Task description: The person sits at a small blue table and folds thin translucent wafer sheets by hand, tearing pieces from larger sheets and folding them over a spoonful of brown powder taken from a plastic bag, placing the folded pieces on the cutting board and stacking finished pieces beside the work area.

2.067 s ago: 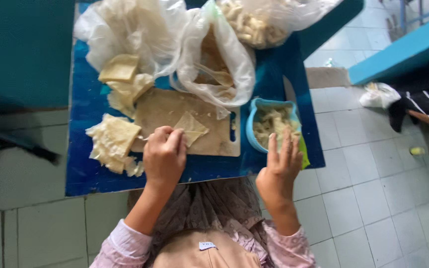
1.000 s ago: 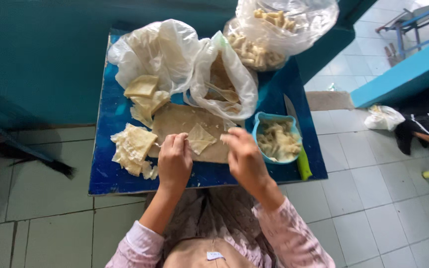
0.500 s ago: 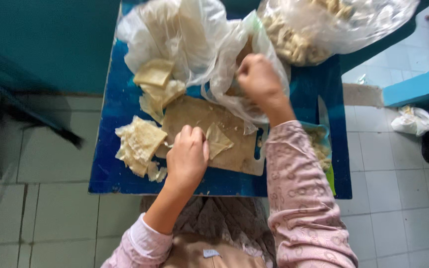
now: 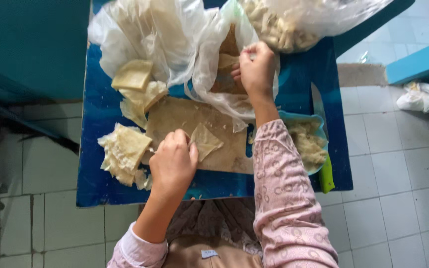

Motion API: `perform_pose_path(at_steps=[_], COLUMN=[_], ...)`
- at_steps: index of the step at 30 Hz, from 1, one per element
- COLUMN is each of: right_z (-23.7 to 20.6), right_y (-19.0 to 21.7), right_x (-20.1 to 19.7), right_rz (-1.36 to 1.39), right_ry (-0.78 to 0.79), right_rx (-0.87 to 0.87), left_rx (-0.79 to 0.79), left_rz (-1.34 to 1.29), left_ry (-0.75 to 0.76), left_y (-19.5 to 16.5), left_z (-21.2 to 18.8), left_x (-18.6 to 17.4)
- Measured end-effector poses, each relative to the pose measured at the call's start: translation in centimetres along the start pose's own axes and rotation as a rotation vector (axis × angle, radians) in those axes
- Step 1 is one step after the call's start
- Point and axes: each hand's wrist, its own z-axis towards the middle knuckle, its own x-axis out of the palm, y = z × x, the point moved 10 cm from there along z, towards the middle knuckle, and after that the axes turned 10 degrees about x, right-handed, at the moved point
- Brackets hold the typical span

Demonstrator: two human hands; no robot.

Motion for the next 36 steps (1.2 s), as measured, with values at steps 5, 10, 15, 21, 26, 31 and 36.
perform_pose_path(at_steps=[5,10,15,21,26,31,36], right_z=[-0.2,-2.5,-7.8,-16.2,-21.4,-26.5,-29.8], right_y=[0.9,1.5,1.9,-0.3,0.5,5.6,7.5], right_x=[-2.4,-3.9,-4.7,-3.4,-2.0,-0.4,1.9], right_rz=[0.045,0.191,0.337,0.258,-0.085,-0.581,-0.761], right_ry=[-0.027,0.006,0.107,0.201,0.152,0.129,0.293], right_rx=[-0.053,0.022,0.122,0.181,-0.016,-0.559,-0.932], left_rx=[0.025,0.011,-0.027,-0.033,-0.001,0.051,0.052], left_rz=[-0.037,-0.1,-0.248,-0.24,-0.221,-0.246,-0.303], left_ry=[-0.045,-0.058,-0.062,-0.055,-0.105,-0.183,-0.215], left_y=[-0.4,-0.1,0.9,1.1,0.9,0.5,0.4], left_z=[-0.2,-0.6,-1.0,-1.9,-2.1,-2.4,-2.5], left_x=[0.2,0.1,-0.7,-0.8,-0.9,-1.2,-1.2])
